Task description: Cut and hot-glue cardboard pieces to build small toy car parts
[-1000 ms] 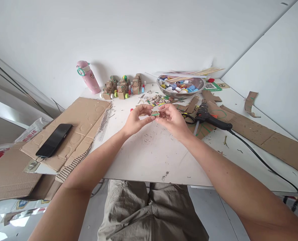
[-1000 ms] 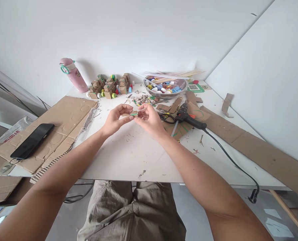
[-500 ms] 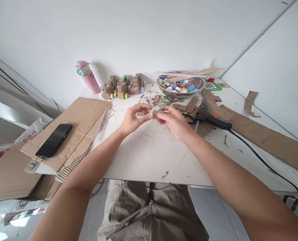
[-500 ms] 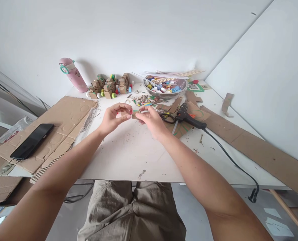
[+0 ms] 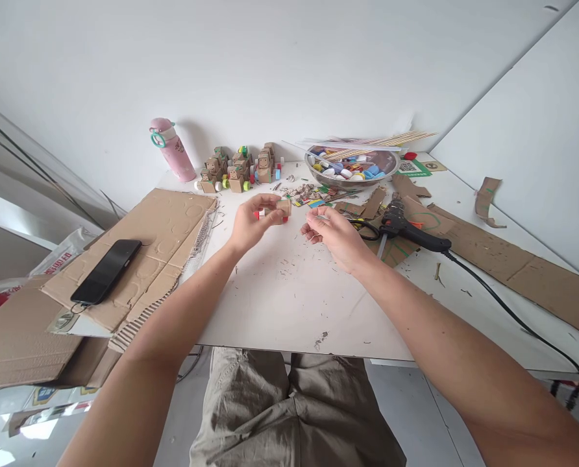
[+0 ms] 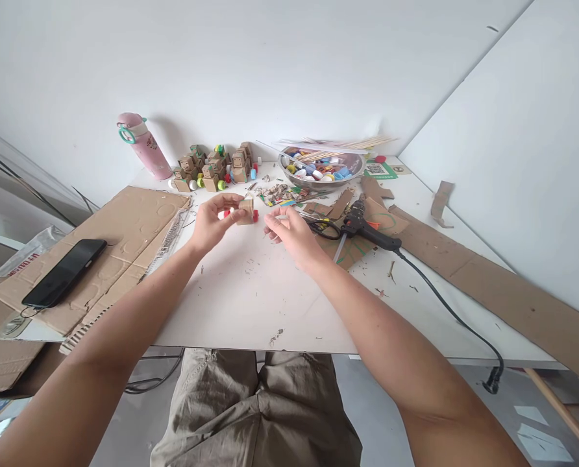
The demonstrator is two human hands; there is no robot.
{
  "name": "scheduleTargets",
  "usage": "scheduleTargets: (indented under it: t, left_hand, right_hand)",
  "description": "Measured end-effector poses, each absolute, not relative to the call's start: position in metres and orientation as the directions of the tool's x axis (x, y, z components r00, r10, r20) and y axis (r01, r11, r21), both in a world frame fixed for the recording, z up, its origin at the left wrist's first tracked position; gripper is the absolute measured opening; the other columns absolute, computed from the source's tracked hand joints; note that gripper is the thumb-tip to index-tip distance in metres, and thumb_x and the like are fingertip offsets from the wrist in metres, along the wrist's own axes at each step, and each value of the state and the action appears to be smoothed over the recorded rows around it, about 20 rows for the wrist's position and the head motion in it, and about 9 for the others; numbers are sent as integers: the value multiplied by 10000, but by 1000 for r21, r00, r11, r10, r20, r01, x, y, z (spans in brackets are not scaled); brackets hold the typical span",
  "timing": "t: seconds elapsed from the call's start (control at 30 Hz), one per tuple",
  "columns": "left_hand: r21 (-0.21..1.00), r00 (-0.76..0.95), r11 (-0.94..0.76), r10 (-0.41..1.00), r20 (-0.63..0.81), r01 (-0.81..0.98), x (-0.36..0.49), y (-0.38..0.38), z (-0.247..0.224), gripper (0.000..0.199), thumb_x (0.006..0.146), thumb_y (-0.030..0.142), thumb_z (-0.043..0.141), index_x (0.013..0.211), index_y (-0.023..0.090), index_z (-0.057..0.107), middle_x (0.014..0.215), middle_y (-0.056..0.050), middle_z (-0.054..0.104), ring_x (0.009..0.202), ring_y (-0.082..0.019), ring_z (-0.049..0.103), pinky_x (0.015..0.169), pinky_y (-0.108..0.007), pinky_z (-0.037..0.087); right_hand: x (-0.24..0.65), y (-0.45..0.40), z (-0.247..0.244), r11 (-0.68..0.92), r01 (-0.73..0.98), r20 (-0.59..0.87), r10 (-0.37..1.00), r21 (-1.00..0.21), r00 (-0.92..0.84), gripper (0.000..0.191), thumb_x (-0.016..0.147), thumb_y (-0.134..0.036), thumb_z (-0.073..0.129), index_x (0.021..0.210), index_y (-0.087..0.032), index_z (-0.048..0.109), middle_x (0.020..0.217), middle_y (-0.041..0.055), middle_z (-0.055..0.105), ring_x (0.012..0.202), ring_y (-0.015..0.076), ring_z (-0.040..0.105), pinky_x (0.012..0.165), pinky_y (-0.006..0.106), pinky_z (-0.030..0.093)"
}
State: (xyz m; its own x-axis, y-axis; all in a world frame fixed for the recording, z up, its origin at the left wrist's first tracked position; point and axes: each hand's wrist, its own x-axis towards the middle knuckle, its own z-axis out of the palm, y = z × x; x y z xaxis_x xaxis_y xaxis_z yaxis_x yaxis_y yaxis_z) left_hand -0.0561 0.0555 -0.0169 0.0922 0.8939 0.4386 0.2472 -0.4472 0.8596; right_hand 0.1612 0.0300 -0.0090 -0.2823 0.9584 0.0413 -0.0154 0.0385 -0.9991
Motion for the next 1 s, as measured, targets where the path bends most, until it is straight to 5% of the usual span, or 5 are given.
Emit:
scheduleTargets:
  t: [0.13, 0.4, 0.77, 1.0]
  left_hand:
    - [868, -32, -394, 906, 422, 301, -74, 75, -19, 252, 775, 317, 823, 1003, 222, 772, 1004, -62, 823, 964, -241, 757, 972, -441, 569]
    - [847, 11, -394, 908, 418, 357, -73, 89, -28, 144, 781, 228, 794, 917, 223, 749, 958, -41, 803, 925, -219, 742, 992, -438, 551]
    - [851, 0, -414, 899, 438, 323, -70, 91, -39, 149, 792, 295, 801, 920, 234, 754, 970, -52, 802, 928, -227, 718, 963, -427, 557]
    - [804, 16, -413, 893, 450, 428, -72, 86, -40, 177, 787, 275, 772, 959, 255, 736, 1069, -46, 790, 1092, -267, 700, 1041, -454, 535]
  right_hand:
    - [162, 32, -13, 58, 2, 54, 953, -998, -298, 523, 748, -705, 806, 892, -279, 540, 793, -11, 678, 794, 185, 669, 733, 346, 522]
    - [161, 29, -14, 91, 20, 80, 948, -996, -309, 573, 722, -751, 801, 889, -280, 521, 791, -5, 677, 782, 189, 660, 731, 353, 516]
    - [157, 20, -13, 150, 65, 116, 923, -987, -366, 522, 776, -727, 755, 960, -287, 544, 817, 9, 697, 817, 211, 654, 767, 383, 517]
    - [157, 20, -15, 150, 114, 90, 907, -982, -412, 486, 787, -687, 729, 980, -288, 532, 809, 5, 679, 830, 226, 656, 766, 384, 510]
